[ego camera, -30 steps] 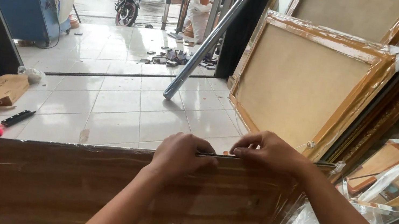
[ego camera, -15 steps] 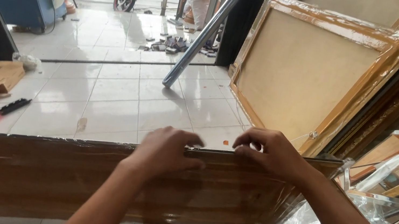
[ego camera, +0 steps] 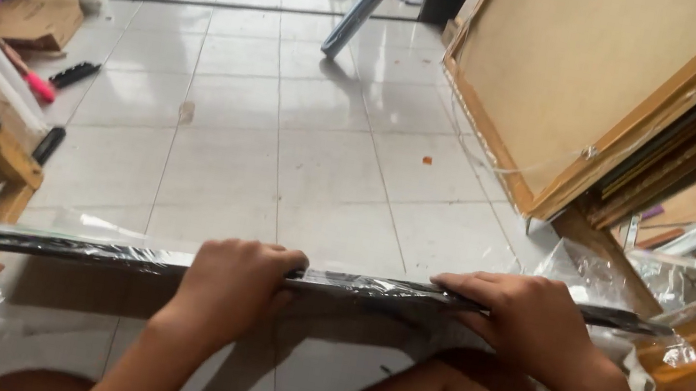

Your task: The person wraps a framed artwork with plastic film using a utility knife to cut the film. They repeatedly flip the frame to cover both sides and trim excess film along the edges.

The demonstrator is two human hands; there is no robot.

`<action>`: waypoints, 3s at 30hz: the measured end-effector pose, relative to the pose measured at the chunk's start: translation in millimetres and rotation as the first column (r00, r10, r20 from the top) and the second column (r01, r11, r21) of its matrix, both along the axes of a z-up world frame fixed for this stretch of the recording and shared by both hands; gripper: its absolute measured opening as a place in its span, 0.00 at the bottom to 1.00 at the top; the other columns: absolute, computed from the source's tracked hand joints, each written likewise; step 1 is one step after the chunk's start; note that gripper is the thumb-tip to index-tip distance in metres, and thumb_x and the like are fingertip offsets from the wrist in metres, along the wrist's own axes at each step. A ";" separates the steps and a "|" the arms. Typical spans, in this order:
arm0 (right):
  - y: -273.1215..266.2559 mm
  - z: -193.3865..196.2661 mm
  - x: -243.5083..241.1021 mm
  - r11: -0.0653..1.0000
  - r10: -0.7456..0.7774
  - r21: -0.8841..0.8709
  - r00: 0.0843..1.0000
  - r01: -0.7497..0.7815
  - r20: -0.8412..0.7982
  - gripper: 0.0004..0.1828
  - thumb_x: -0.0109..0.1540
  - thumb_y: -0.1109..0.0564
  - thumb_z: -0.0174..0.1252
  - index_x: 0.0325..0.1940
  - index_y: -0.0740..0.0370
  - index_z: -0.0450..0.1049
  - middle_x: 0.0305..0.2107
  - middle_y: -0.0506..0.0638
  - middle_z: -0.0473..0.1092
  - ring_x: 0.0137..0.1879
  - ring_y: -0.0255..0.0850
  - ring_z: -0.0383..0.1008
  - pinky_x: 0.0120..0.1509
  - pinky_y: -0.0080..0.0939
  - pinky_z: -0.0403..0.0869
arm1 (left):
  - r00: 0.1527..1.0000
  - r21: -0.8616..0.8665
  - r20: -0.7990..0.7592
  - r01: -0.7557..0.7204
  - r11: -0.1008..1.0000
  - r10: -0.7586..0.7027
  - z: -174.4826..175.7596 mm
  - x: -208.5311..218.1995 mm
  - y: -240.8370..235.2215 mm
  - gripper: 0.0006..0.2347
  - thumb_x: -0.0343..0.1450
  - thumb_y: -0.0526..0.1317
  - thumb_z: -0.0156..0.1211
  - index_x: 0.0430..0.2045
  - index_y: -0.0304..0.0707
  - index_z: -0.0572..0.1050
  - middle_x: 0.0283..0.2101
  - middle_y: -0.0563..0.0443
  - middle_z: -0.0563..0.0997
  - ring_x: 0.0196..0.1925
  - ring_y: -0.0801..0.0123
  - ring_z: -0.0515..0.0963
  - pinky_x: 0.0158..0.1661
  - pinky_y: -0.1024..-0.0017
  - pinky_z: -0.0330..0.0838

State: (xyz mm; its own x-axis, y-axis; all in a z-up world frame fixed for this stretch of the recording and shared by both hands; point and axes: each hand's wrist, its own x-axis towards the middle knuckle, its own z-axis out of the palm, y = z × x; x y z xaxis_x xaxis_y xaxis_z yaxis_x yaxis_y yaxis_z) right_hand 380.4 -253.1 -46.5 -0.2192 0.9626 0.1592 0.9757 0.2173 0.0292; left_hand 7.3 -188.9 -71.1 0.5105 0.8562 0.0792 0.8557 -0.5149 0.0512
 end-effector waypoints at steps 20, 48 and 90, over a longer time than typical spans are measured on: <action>-120.3 -93.0 -26.4 0.841 0.447 0.464 0.840 -0.279 -0.306 0.11 0.63 0.50 0.75 0.49 0.49 0.87 0.52 0.44 0.85 0.56 0.44 0.85 0.62 0.49 0.77 | 0.833 0.480 0.501 -0.042 0.876 -0.235 -115.0 15.2 -146.6 0.11 0.75 0.47 0.70 0.50 0.50 0.87 0.53 0.57 0.91 0.59 0.58 0.88 0.60 0.54 0.76; -124.4 -81.2 -0.6 0.712 0.695 0.473 0.617 -0.519 -0.369 0.11 0.66 0.59 0.73 0.53 0.56 0.85 0.40 0.45 0.77 0.43 0.42 0.73 0.52 0.43 0.77 | 0.554 0.698 0.519 0.164 0.697 -0.650 -97.8 102.7 -155.9 0.08 0.82 0.29 0.58 0.35 0.38 0.83 0.31 0.54 0.74 0.30 0.65 0.73 0.43 0.66 0.71; -122.4 -93.7 -28.4 0.697 0.603 0.596 0.776 -0.399 -0.185 0.06 0.68 0.50 0.71 0.49 0.45 0.84 0.39 0.41 0.77 0.39 0.41 0.73 0.46 0.45 0.71 | 0.578 0.820 0.365 0.173 0.546 -0.730 -87.6 76.4 -139.5 0.10 0.76 0.28 0.71 0.25 0.40 0.80 0.30 0.52 0.77 0.41 0.59 0.87 0.47 0.57 0.90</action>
